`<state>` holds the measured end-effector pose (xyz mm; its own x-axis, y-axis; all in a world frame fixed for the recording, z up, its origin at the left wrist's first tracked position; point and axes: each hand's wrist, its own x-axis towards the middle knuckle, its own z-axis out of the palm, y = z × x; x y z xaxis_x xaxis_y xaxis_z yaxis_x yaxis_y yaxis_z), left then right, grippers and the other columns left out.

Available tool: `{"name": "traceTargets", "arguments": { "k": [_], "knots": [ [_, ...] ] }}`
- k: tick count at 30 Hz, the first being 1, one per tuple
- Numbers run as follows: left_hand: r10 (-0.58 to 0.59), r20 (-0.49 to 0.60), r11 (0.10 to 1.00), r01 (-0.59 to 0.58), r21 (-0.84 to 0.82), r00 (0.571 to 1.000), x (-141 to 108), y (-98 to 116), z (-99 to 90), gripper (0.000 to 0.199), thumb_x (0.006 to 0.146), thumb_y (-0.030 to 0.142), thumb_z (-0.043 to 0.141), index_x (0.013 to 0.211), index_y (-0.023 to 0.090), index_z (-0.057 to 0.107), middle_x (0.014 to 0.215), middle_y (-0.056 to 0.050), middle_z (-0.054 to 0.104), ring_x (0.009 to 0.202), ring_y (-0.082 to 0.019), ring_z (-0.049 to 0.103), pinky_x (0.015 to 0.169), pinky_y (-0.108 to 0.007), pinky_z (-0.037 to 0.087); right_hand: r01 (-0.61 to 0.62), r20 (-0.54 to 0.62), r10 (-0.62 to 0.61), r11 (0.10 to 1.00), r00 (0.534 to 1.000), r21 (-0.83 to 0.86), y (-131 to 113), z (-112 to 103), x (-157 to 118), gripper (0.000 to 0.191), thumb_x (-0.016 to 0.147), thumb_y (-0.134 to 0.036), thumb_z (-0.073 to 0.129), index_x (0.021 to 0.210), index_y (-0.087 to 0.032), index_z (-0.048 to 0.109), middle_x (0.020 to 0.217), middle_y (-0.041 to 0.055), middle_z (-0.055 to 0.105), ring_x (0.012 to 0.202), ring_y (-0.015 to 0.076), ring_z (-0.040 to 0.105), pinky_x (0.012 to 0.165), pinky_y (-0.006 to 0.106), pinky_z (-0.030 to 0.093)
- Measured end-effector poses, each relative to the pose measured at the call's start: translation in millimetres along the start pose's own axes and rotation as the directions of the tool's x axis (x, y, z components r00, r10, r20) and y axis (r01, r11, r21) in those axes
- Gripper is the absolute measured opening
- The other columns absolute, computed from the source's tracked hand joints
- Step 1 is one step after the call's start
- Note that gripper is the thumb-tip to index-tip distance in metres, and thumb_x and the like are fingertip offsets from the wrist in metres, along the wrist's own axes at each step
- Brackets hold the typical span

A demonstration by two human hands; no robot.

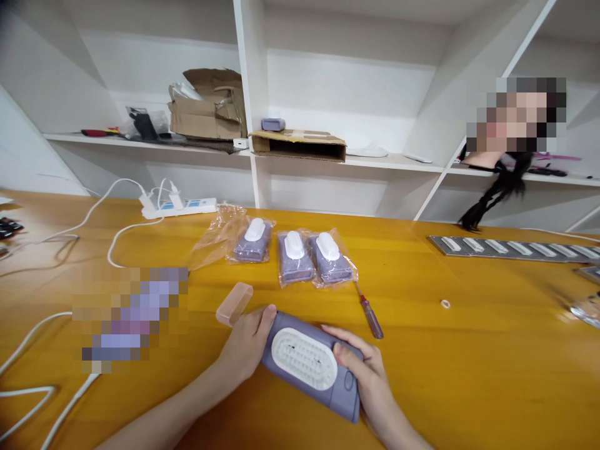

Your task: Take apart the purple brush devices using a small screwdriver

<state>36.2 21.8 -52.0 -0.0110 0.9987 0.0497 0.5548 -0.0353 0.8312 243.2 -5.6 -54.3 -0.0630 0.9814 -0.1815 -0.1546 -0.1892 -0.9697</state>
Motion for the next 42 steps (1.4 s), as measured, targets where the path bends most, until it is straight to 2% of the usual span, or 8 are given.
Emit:
{"name": "traceTargets", "arguments": {
  "k": [6,12,18,20,23,29,33,42],
  "knots": [
    [-0.057,-0.002,0.988,0.056,-0.145,0.998,-2.0,-10.1,13.0,0.041,0.088,0.047,0.026,0.058,0.022,0.037,0.058,0.0,0.046,0.058,-0.016,0.041,0.057,-0.029,0.024,-0.041,-0.079,0.045,0.998,0.996,0.046,-1.8,1.7,-0.2,0.03,0.058,-0.037,0.077,0.084,-0.022,0.076,0.086,0.0055,0.075,0.075,0.0192,0.067,0.067,0.023,0.05],
    [-0.113,0.022,0.966,0.115,-0.232,0.993,-1.7,-12.4,13.5,0.041,0.086,0.048,0.031,0.055,0.021,0.035,0.054,0.002,0.043,0.056,-0.014,0.04,0.054,-0.027,0.026,-0.037,-0.09,0.041,0.998,0.995,0.047,-3.8,1.4,-1.9,0.029,0.056,-0.038,0.078,0.081,-0.024,0.077,0.08,0.004,0.075,0.071,0.0178,0.066,0.063,0.02,0.05],
    [-0.144,0.106,0.956,0.166,-0.24,0.984,-0.1,3.3,-5.2,0.048,0.084,0.054,0.031,0.054,0.02,0.045,0.053,0.0,0.051,0.054,-0.015,0.05,0.053,-0.027,0.032,0.193,-0.071,-0.206,0.968,0.976,-0.159,1.3,-4.2,-0.6,0.027,0.066,-0.044,0.071,0.086,-0.028,0.076,0.095,0.0039,0.074,0.089,0.0211,0.066,0.075,0.021,0.05],
    [-0.196,0.223,0.913,0.26,-0.315,0.955,-0.3,8.2,-7.8,0.054,0.081,0.063,0.028,0.059,0.019,0.05,0.052,0.0,0.053,0.045,-0.015,0.054,0.048,-0.026,0.033,0.283,-0.073,-0.304,0.935,0.95,-0.216,3.2,-5.8,1.2,0.025,0.069,-0.044,0.069,0.089,-0.03,0.075,0.096,0.003,0.074,0.091,0.0209,0.065,0.077,0.022,0.049],
    [-0.271,0.371,0.771,0.431,-0.469,0.888,-0.6,11.6,-5.3,0.062,0.076,0.071,0.026,0.067,0.016,0.055,0.049,-0.001,0.057,0.038,-0.016,0.057,0.04,-0.023,0.029,0.356,-0.031,-0.379,0.891,0.925,-0.281,5.2,-6.3,3.6,0.024,0.072,-0.043,0.067,0.091,-0.031,0.075,0.095,0.0027,0.074,0.089,0.0208,0.066,0.077,0.022,0.05],
    [-0.314,0.464,0.599,0.552,-0.58,0.828,1.9,10.9,-1.0,0.057,0.069,0.073,0.038,0.067,0.017,0.049,0.043,0.002,0.052,0.037,-0.015,0.056,0.037,-0.019,0.024,0.373,0.023,-0.388,0.867,0.921,-0.33,4.8,-3.3,2.9,0.025,0.073,-0.043,0.065,0.093,-0.031,0.074,0.099,0.0037,0.073,0.092,0.0235,0.066,0.08,0.026,0.051],
    [-0.392,0.437,0.542,0.587,-0.602,0.81,2.2,13.4,-1.2,0.049,0.069,0.068,0.041,0.068,0.019,0.046,0.045,0.004,0.048,0.039,-0.014,0.053,0.039,-0.022,0.03,0.33,0.014,-0.344,0.885,0.939,-0.329,0.9,0.0,-0.5,0.025,0.072,-0.044,0.065,0.09,-0.029,0.075,0.1,0.0046,0.073,0.096,0.0271,0.065,0.086,0.032,0.049],
    [-0.446,0.274,0.505,0.492,-0.71,0.852,-1.1,4.9,4.6,0.027,0.076,0.046,0.041,0.069,0.021,0.043,0.062,0.005,0.045,0.055,-0.012,0.049,0.049,-0.024,0.039,0.218,-0.016,-0.231,0.939,0.973,-0.266,-5.6,4.2,0.6,0.025,0.067,-0.045,0.068,0.085,-0.03,0.076,0.099,0.0044,0.073,0.098,0.0301,0.063,0.087,0.036,0.048]
  ]
}}
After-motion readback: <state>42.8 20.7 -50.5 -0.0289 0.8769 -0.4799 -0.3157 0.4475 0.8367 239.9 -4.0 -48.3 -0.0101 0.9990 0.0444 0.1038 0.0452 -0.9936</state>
